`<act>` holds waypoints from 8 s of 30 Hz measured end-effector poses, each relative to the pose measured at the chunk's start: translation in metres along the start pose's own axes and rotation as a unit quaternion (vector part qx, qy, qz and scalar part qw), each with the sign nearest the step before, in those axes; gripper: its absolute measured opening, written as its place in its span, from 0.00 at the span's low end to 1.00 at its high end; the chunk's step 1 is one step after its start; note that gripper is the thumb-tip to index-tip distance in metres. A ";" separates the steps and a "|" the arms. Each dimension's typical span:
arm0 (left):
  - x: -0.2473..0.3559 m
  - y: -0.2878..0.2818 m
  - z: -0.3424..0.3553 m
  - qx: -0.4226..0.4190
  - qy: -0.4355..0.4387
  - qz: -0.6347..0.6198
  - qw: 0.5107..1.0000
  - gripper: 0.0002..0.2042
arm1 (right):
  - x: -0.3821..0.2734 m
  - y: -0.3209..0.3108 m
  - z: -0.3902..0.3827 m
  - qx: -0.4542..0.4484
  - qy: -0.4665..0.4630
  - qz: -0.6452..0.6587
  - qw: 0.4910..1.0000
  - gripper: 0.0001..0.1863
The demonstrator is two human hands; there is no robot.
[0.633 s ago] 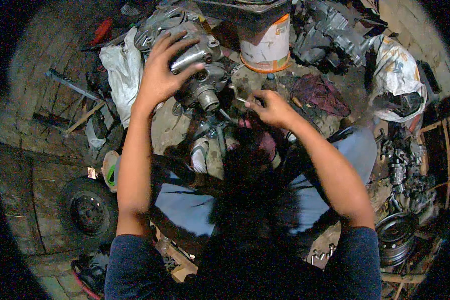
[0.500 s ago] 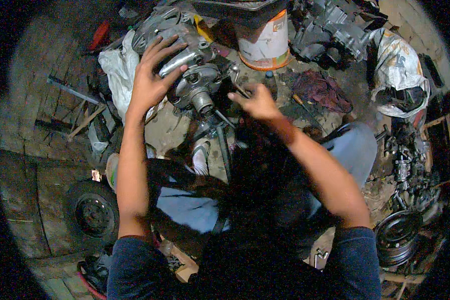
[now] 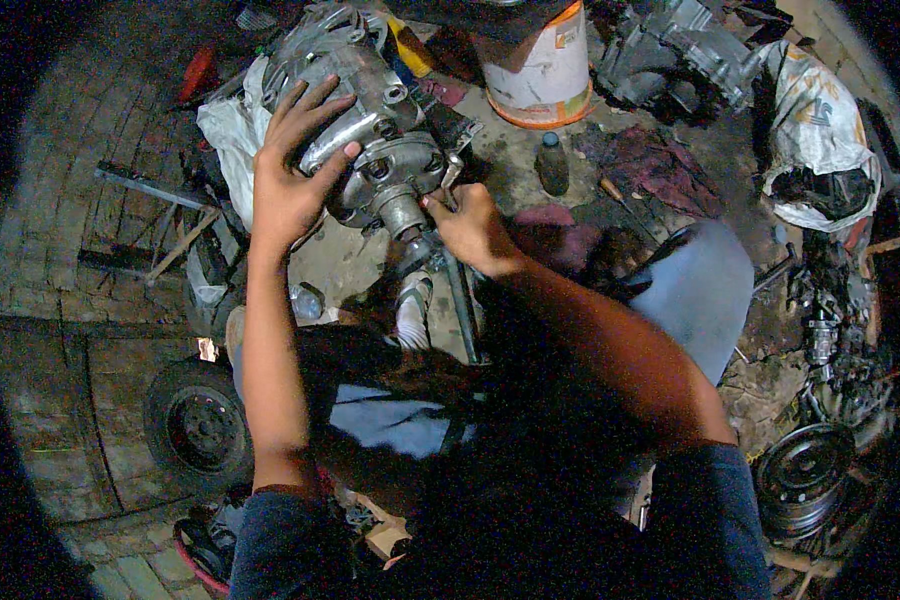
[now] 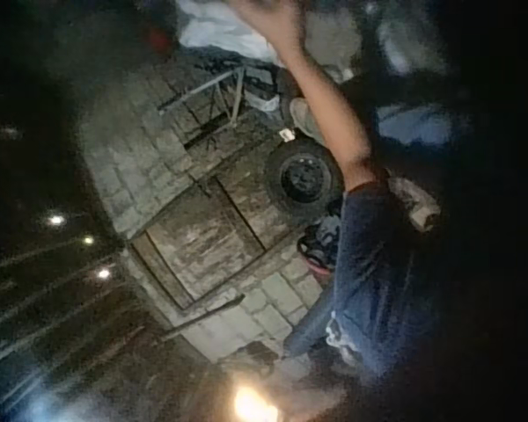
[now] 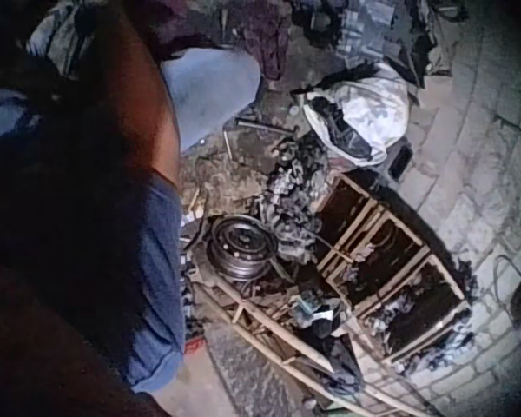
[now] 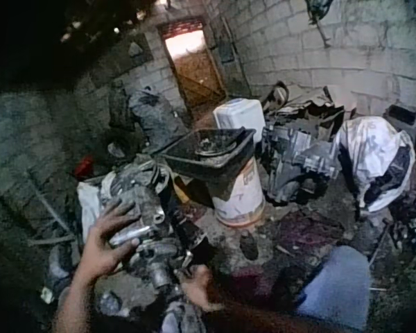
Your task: The person sits on the floor and uses a wrench to tighten bolts on a metallic mechanical part. They rotate the part to access different sides and continue tightening multiple bolts.
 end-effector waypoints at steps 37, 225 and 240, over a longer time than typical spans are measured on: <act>-0.002 -0.010 -0.007 -0.007 -0.010 0.006 1.000 0.21 | -0.108 -0.094 -0.020 -0.016 -0.445 -0.156 0.882 0.11; 0.045 0.039 -0.027 -0.058 0.134 0.225 0.963 0.18 | 0.116 -0.212 0.014 0.168 0.232 0.632 0.720 0.46; 0.035 0.047 -0.032 -0.115 0.133 0.259 0.950 0.17 | -0.262 -0.099 -0.028 -0.143 -0.179 0.254 0.940 0.61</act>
Point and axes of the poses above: each hand's wrist, its own z-axis towards the middle knuckle, its own y-axis out of the palm, x = y × z, the point moved 10 cm from there along z, towards the middle knuckle, and after that the axes turned 8 degrees about x, right-handed, at the moved point
